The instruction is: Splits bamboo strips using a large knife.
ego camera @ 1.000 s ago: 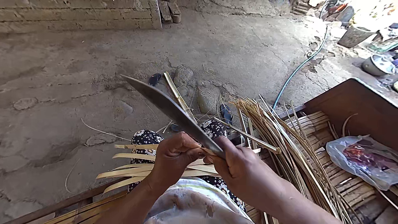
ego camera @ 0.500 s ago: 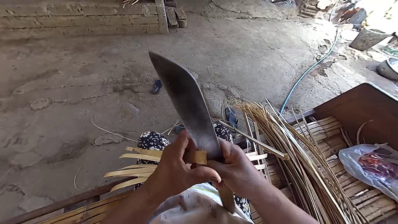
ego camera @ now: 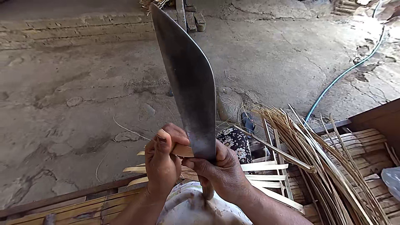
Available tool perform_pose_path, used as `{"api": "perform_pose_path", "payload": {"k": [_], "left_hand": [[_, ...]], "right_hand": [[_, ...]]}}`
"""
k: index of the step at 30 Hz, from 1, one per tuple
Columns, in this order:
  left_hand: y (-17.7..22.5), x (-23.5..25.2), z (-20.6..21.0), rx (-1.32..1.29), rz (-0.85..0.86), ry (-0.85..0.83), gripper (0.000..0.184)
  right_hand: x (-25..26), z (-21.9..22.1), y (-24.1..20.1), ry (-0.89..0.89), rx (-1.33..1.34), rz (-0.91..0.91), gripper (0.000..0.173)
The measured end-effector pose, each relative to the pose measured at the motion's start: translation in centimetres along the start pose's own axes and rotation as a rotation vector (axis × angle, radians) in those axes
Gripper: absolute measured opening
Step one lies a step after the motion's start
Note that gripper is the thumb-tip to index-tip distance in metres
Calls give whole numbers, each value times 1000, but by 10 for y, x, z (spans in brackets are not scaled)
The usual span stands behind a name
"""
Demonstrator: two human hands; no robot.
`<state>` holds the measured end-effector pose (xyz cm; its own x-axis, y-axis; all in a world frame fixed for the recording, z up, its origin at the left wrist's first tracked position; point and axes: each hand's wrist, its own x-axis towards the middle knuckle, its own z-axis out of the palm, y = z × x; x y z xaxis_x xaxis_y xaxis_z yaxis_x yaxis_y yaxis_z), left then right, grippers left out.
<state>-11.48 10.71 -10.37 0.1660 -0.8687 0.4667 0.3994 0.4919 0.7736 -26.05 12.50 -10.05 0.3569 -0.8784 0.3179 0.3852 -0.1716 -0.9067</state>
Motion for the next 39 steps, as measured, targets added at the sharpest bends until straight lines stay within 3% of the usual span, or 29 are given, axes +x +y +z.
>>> {"api": "perform_pose_path", "payload": {"k": [7, 12, 18, 20, 22, 24, 26, 29, 33, 39], "left_hand": [[14, 31, -19, -185, -141, 206, 68], [21, 47, -45, -219, -58, 278, 72], [35, 64, -92, 26, 91, 426, 69], [32, 55, -77, 137, 125, 323, 53], [13, 40, -63, 342, 160, 84, 14], [-10, 29, -55, 661, 158, -178, 22], [-24, 26, -54, 686, 58, -262, 34], [-6, 35, -63, 388, -50, -42, 49], [43, 55, -80, 184, 51, 321, 61], [65, 59, -129, 116, 182, 340, 65]], "right_hand": [[-11, -30, 0, 60, -43, 112, 13], [-19, -64, 12, 215, -25, 342, 17], [-32, -111, 23, 456, -80, 507, 21], [-26, -106, 9, 437, -20, 465, 20], [-17, -93, -11, 327, 93, 330, 14], [-7, -80, -31, 175, 196, 146, 8], [2, -74, -45, 83, 242, 10, 7], [7, -77, -44, 147, 192, 70, 6], [3, -98, -6, 341, 107, 407, 9], [-25, -149, 50, 548, -22, 686, 16]]}}
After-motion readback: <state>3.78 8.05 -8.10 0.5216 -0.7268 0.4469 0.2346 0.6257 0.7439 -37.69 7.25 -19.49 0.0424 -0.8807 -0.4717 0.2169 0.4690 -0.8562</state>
